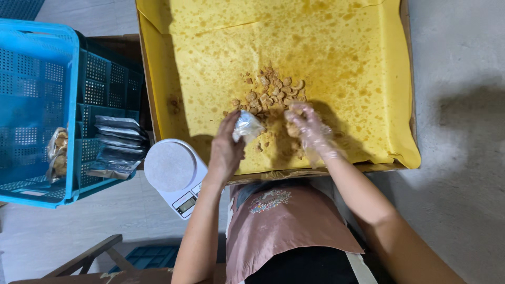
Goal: The person scoops cashews from a large yellow tray into small clear plastic bags, weighs each bag on a digital scale, and places the filled bags into a blue basket. The person also spreads and gathers cashews on the tray to prepare for packaging.
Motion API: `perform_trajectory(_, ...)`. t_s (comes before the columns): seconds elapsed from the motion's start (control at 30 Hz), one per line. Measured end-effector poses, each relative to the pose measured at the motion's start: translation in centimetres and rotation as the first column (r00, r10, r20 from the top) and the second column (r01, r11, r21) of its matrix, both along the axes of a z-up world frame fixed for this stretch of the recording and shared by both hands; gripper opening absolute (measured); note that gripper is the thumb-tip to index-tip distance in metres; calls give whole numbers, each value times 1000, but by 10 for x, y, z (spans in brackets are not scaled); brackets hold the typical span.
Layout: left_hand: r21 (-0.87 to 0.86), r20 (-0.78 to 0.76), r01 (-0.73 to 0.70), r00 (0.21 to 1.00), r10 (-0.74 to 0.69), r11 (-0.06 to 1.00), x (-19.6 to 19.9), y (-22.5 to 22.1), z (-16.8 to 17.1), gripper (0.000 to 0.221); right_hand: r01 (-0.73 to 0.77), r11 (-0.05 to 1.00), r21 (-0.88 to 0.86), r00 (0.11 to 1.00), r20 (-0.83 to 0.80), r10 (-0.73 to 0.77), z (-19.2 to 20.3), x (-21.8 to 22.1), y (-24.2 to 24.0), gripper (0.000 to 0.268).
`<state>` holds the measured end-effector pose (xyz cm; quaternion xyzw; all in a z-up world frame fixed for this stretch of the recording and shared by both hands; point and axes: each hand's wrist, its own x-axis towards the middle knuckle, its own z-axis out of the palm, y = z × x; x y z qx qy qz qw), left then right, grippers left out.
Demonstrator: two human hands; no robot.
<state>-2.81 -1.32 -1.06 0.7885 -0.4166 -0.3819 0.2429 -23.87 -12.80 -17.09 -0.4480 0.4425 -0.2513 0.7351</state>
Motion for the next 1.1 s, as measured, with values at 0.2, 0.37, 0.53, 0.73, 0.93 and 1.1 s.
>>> perform_trajectory(0.2,-132,39,270,963,-268,954,-58,-30,-27,75,152,970,190,608,755,-243,61,-16,-19,36)
perform_trajectory(0.37,-110,24,204,979,-202,973,-102,-58,-53,82,424,897,122,549,753,-362,80,-16,-20,38)
perform_trajectory(0.53,-143,-120,97,986,-114,985,-110,-64,-54,78,367,923,-114,601,787,-142,70,-21,-30,24)
perform_trajectory(0.73,-348,-190,36,976,-108,937,-113,-62,-52,75,352,902,-250,822,543,-170,73,-15,-18,26)
perform_trajectory(0.93,-205,-363,-50,932,-28,977,-103,-64,-42,72,260,906,-334,885,458,-85,113,-14,-26,46)
perform_trajectory(1.1,-95,-337,-116,938,77,989,-63,-56,-17,62,34,979,-199,889,455,62,129,-74,-40,54)
